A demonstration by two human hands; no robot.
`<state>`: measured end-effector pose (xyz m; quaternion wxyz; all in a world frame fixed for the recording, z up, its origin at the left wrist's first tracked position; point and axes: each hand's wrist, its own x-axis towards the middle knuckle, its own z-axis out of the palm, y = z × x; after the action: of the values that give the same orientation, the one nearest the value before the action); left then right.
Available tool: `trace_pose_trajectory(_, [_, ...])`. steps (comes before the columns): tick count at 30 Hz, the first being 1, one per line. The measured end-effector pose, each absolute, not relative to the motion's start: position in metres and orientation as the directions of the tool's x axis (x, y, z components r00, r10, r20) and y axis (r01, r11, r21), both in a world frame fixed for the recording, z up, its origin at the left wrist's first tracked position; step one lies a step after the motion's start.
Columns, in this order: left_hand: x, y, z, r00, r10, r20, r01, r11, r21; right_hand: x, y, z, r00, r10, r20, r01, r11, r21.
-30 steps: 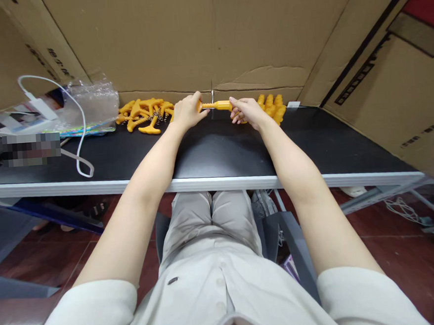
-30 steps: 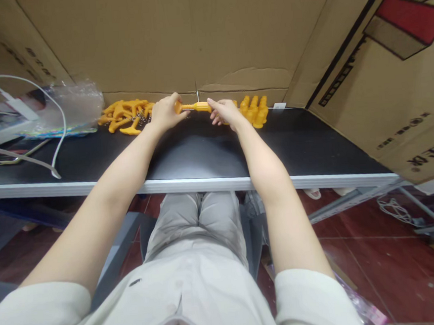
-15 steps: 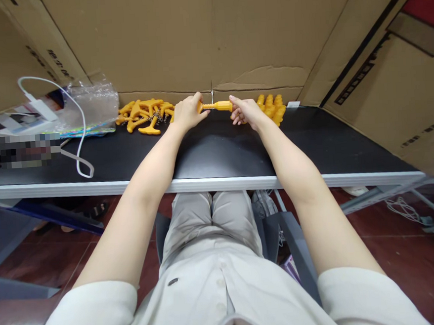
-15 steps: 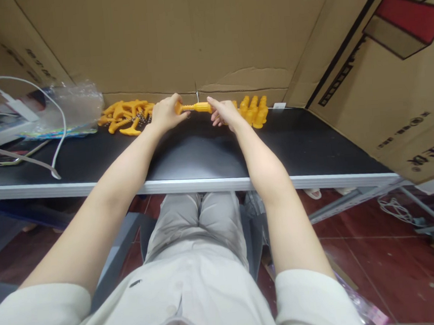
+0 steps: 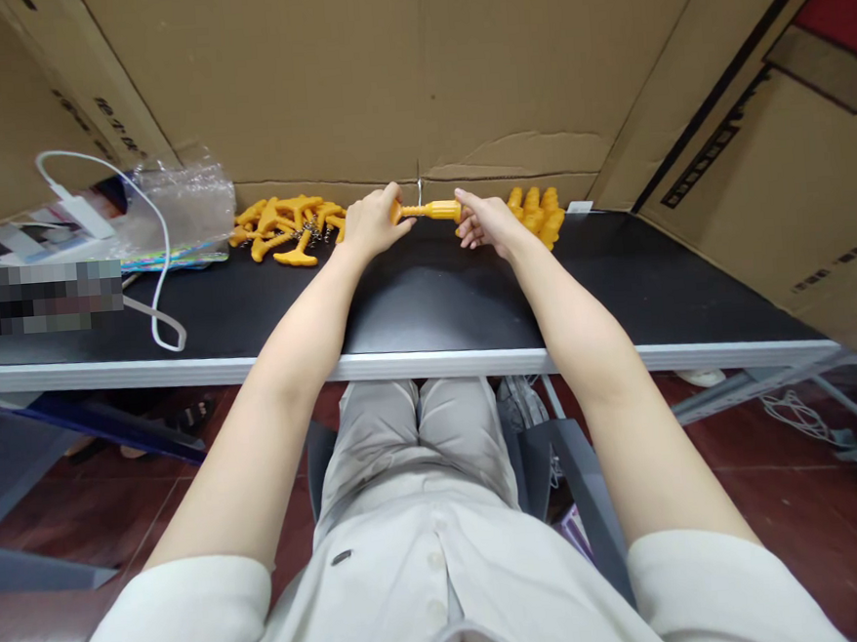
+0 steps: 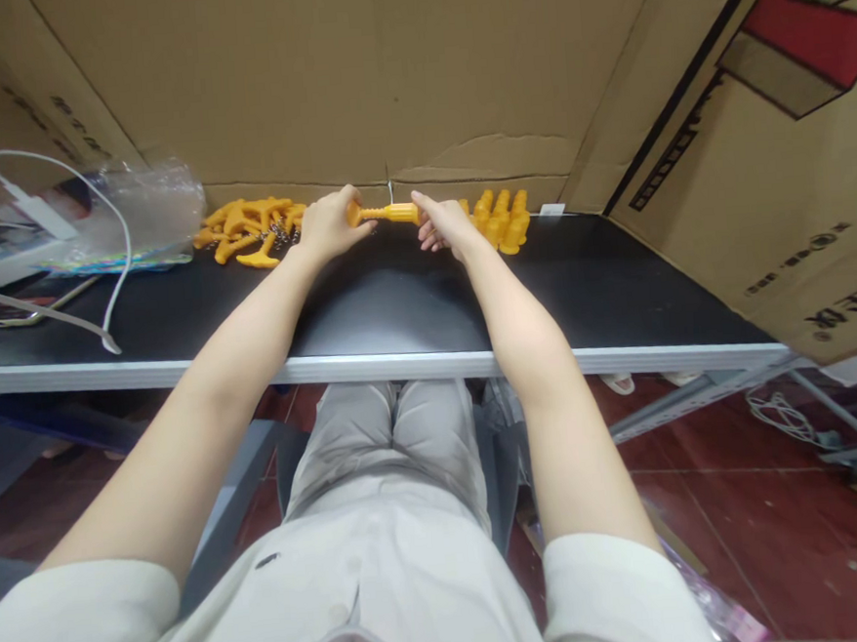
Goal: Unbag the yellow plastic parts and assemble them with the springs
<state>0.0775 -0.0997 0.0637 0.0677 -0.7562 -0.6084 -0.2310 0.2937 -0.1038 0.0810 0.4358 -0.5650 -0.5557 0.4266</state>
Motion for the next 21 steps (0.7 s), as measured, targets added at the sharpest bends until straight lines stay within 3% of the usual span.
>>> trace_pose_trajectory(21, [0.0804,-0.1041,0.0663,0.147,0.898,0.415,0.952,-0.242,0.187,0.2932,-0.1054,0.0826,0.041,0.998,-0.040,0.241,-0.049,-0.969])
